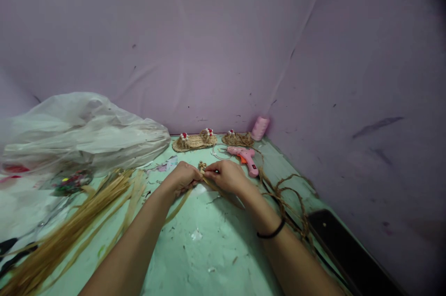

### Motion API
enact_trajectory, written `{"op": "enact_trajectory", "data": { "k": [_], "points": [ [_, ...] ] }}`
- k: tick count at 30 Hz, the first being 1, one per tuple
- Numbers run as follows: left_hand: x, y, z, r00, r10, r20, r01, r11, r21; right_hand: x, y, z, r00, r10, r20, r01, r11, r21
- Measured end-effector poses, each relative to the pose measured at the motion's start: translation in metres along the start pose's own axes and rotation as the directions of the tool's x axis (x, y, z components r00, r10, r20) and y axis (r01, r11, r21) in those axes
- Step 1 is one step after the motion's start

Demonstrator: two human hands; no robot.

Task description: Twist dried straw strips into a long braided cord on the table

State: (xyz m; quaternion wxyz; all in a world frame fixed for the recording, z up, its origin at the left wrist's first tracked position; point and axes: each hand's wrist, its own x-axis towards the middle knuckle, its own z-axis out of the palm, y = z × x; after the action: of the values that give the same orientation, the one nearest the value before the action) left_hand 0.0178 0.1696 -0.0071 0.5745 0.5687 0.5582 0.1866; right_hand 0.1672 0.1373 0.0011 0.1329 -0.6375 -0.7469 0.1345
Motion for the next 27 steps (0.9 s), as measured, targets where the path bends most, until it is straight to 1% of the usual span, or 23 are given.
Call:
{"op": "enact_trajectory", "data": {
  "k": [4, 8, 13, 15, 18, 25, 27],
  "points": [
    [0.002, -0.002, -0.001, 1.0, 0.004, 0.015, -0.004, 1.0, -0.013, -0.002, -0.002, -0.004, 0.999, 0.023, 0.023, -0.021, 0.997, -0.077],
    [0.005, -0.006, -0.002, 0.999, 0.026, 0.035, -0.025, 1.0, -0.012, -0.002, 0.0, -0.006, 0.997, 0.038, 0.069, -0.03, 0.994, -0.108],
    [0.004, -0.005, -0.002, 0.999, 0.022, 0.031, -0.022, 1.0, -0.02, 0.0, -0.002, 0.001, 0.995, -0.029, 0.099, 0.033, 0.999, -0.035],
    [0.003, -0.005, -0.002, 0.999, 0.02, 0.029, -0.019, 1.0, -0.024, 0.002, -0.002, 0.005, 0.994, -0.043, 0.1, 0.043, 0.999, 0.001],
    [0.002, -0.003, -0.001, 1.0, 0.013, 0.019, -0.012, 1.0, -0.02, 0.003, -0.002, 0.009, 0.996, -0.03, 0.086, 0.029, 1.0, 0.011],
    [0.004, -0.004, 0.0, 1.0, 0.006, 0.007, -0.006, 1.0, -0.028, 0.002, -0.007, 0.011, 0.999, 0.006, 0.035, -0.005, 0.999, -0.039],
    [0.005, -0.005, 0.0, 1.0, 0.011, -0.001, -0.011, 1.0, -0.025, 0.001, -0.009, 0.012, 0.999, 0.037, 0.029, -0.036, 0.998, -0.055]
  ]
}}
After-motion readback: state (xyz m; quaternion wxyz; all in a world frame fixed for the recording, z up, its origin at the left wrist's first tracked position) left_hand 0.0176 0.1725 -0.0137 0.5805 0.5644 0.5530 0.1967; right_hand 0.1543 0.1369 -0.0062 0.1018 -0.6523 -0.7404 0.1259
